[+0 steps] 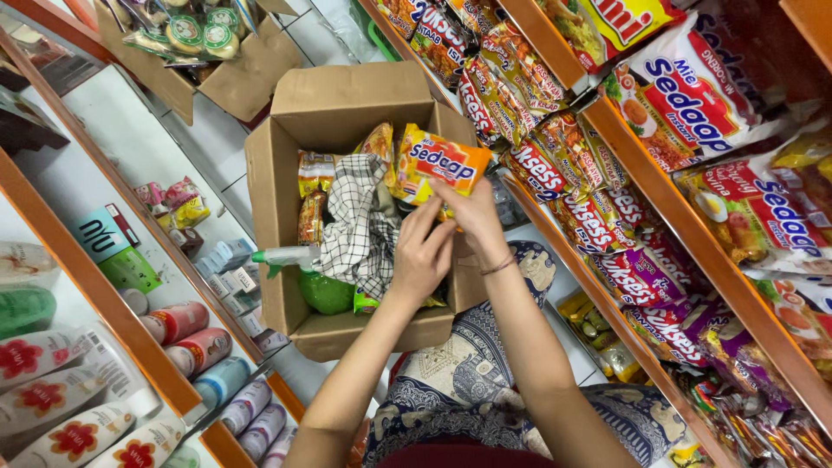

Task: The person takes instant noodle packets from a box, wipes them with a cloth, scans them with a handheld scanner, and places them onto shelves.

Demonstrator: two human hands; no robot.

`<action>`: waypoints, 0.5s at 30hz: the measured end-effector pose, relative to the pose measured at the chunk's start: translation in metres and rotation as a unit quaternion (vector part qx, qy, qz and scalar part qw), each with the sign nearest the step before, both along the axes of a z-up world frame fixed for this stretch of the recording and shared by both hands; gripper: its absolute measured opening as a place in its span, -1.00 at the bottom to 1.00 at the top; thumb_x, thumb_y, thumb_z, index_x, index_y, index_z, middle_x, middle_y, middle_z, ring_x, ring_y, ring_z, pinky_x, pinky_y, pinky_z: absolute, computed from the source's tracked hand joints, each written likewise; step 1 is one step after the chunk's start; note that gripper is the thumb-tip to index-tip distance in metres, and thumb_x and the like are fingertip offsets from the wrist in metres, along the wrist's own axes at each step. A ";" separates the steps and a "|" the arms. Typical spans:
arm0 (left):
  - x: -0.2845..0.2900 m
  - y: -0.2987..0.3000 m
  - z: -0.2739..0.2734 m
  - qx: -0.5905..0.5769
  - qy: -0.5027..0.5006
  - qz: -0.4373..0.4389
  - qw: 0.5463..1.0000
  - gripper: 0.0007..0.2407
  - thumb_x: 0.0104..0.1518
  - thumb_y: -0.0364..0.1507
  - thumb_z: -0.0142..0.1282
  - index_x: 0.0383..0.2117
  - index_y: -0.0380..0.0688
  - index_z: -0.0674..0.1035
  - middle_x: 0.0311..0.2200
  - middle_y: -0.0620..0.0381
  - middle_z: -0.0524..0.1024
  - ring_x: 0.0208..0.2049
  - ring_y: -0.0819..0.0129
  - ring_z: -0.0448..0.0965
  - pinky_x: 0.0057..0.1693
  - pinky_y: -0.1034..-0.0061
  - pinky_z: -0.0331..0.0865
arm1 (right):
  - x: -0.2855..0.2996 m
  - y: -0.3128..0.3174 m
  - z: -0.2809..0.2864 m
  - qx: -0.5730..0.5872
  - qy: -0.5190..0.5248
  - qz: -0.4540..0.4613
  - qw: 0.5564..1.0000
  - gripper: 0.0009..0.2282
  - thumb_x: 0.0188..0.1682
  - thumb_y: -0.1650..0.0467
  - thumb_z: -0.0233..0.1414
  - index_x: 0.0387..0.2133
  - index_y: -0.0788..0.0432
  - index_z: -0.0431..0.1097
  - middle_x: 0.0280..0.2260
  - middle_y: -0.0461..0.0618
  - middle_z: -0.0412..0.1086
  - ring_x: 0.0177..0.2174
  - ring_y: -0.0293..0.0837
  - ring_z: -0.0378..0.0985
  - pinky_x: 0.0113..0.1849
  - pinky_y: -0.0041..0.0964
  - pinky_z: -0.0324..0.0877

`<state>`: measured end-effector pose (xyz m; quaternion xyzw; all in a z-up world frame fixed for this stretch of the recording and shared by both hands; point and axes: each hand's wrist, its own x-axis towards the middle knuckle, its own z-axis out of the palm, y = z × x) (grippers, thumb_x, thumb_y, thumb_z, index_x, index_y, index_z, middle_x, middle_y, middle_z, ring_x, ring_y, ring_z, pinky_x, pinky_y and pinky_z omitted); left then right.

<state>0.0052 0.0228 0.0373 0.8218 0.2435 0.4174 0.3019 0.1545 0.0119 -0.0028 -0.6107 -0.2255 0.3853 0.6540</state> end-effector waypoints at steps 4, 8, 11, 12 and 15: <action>-0.001 0.014 0.007 -0.028 -0.002 0.078 0.997 -0.76 0.15 -0.53 0.19 -0.04 -0.25 0.61 0.15 -0.13 0.50 0.17 -0.05 0.51 0.29 0.15 0.30 | 0.020 -0.024 0.014 -0.004 0.085 -0.022 0.996 -0.70 -0.08 0.53 0.22 -0.06 0.34 0.44 -0.15 0.04 0.56 -0.19 -0.18 0.63 -0.15 -0.29 0.54; 0.012 0.050 0.012 -0.276 -0.115 0.014 0.954 -0.59 0.26 -0.45 0.14 0.18 -0.38 0.35 0.09 -0.12 0.46 0.13 0.22 0.47 0.23 0.39 0.30 | 0.032 -0.053 0.041 0.061 0.124 0.004 0.990 -0.67 -0.08 0.56 0.19 -0.02 0.31 0.41 -0.11 0.02 0.55 -0.14 -0.18 0.61 -0.07 -0.26 0.53; 0.020 0.065 0.016 -0.473 -0.154 -0.153 0.854 -0.73 0.33 -0.39 0.08 -0.01 -0.39 0.58 -0.15 0.10 0.64 -0.14 0.50 0.59 0.03 0.57 0.45 | 0.037 -0.072 0.066 0.091 0.114 0.006 0.989 -0.66 -0.05 0.53 0.20 0.01 0.29 0.37 -0.10 0.00 0.53 -0.12 -0.21 0.59 -0.06 -0.27 0.52; 0.023 0.064 0.020 -0.445 -0.145 -0.147 0.871 -0.76 0.37 -0.40 0.09 -0.05 -0.41 0.58 -0.19 0.11 0.62 -0.18 0.52 0.55 -0.02 0.57 0.43 | 0.039 -0.078 0.075 0.086 0.085 0.008 0.993 -0.64 -0.08 0.54 0.21 0.01 0.30 0.37 -0.09 0.00 0.53 -0.12 -0.21 0.59 -0.04 -0.27 0.52; 0.033 0.050 0.037 -0.389 -0.141 -0.146 0.899 -0.77 0.42 -0.41 0.09 -0.10 -0.45 0.59 -0.27 0.15 0.60 -0.24 0.58 0.50 -0.11 0.60 0.41 | 0.047 -0.094 0.103 0.081 0.010 -0.002 0.997 -0.57 -0.16 0.57 0.27 0.01 0.33 0.38 -0.09 0.00 0.53 -0.11 -0.22 0.59 -0.02 -0.26 0.51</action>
